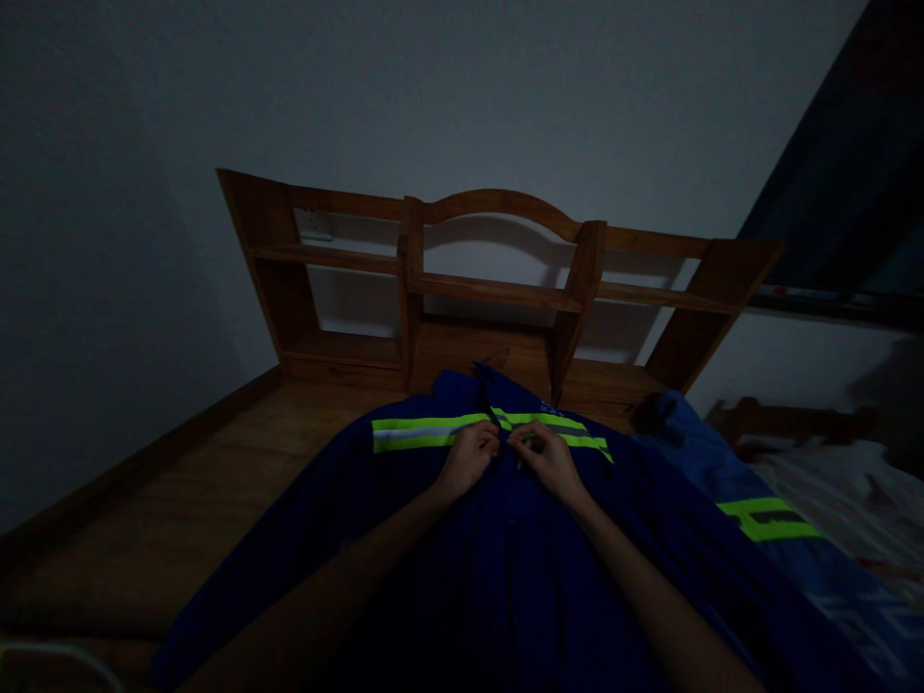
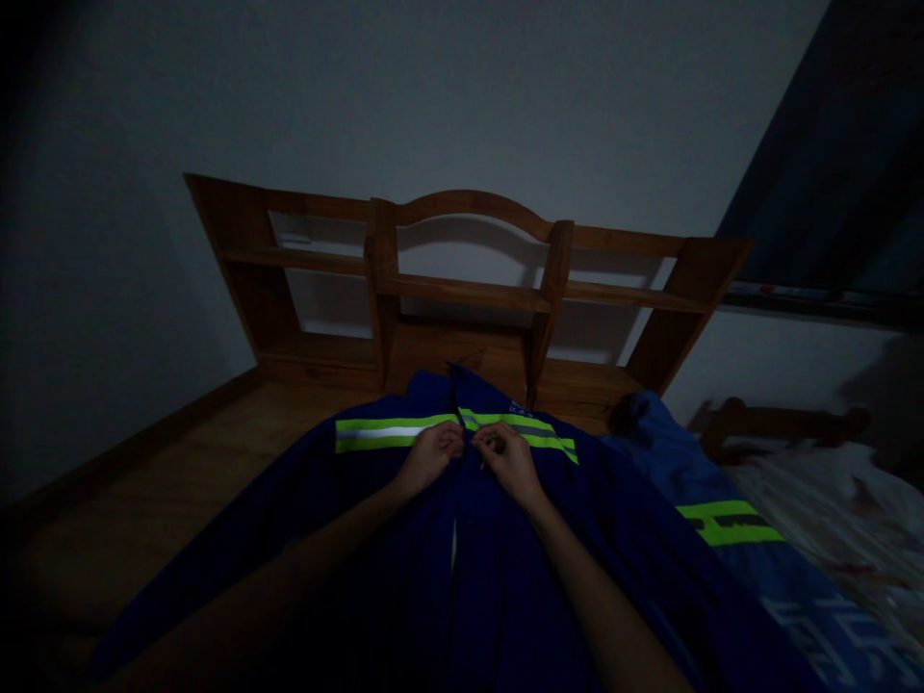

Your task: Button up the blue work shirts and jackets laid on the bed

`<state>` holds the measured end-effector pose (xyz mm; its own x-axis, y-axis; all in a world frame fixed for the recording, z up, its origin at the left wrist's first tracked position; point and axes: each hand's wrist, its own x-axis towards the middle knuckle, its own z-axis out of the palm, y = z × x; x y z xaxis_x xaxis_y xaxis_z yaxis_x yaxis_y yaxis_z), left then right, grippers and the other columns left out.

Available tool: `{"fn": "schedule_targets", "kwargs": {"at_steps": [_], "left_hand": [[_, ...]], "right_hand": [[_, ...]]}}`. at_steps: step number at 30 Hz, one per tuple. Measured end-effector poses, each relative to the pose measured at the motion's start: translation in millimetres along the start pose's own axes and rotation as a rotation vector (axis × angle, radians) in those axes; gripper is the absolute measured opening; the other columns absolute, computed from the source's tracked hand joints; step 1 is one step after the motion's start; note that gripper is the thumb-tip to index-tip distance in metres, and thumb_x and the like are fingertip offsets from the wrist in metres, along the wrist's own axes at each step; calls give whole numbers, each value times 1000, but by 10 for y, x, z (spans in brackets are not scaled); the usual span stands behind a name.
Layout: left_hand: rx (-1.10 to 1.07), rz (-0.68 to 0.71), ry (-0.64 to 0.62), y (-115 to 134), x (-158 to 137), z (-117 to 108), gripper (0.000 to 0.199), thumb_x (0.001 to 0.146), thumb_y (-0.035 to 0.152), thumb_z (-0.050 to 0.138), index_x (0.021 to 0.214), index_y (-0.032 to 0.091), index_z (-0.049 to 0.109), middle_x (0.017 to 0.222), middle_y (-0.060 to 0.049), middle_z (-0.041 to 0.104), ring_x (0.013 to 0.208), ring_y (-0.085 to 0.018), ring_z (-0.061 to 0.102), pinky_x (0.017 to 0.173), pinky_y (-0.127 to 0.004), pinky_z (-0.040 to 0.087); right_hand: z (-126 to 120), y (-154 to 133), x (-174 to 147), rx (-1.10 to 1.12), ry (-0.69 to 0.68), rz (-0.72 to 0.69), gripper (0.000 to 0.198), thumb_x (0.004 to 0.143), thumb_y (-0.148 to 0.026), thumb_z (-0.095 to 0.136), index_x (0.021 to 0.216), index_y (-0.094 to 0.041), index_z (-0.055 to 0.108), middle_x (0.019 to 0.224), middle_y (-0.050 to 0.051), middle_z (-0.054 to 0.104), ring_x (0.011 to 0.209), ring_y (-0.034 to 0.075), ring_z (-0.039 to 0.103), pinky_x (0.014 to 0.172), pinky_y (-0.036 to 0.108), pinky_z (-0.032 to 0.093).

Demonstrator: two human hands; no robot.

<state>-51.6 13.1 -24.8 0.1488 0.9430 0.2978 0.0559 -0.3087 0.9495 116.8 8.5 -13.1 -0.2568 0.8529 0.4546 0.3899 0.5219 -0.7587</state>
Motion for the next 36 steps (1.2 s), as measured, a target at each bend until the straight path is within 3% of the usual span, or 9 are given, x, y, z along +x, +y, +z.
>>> {"fn": "schedule_targets", "kwargs": {"at_steps": [6,12,25,31,36], "left_hand": [[-199,-211,63,31,-58,83,23,70,36,62,73,14,64,69,-1,61,62,-11,56,60,-21,44],[-330,-331,117,37,-104,96,20,61,28,71,70,12,63,65,0,60,57,-8,55,57,-19,43],[-392,-359,123,53,-119,102,8,66,17,66,70,12,61,67,-1,61,62,-9,58,64,-21,48],[-419,-358,213,-16,-98,120,32,58,17,73,87,13,61,75,-3,66,66,-12,61,62,-22,46],[-387,-331,271,-55,-92,118,37,55,17,76,90,12,61,77,-5,68,68,-14,62,63,-24,47]], "right_hand": [[14,45,10,-55,-37,12,12,82,-30,58,85,-19,59,84,1,61,55,10,56,53,22,43],[28,13,-7,-118,-54,-42,6,80,-23,59,84,-19,59,85,1,59,64,11,55,58,21,42],[3,17,-8,-36,-48,31,18,81,-33,58,91,-18,57,85,2,61,60,11,56,57,23,44],[8,56,-12,-7,-51,34,23,82,-37,58,96,-18,58,89,2,61,57,10,57,54,22,44],[-24,16,-7,-51,-19,-22,22,83,-39,58,90,-19,63,90,3,63,58,11,58,57,23,45]]}}
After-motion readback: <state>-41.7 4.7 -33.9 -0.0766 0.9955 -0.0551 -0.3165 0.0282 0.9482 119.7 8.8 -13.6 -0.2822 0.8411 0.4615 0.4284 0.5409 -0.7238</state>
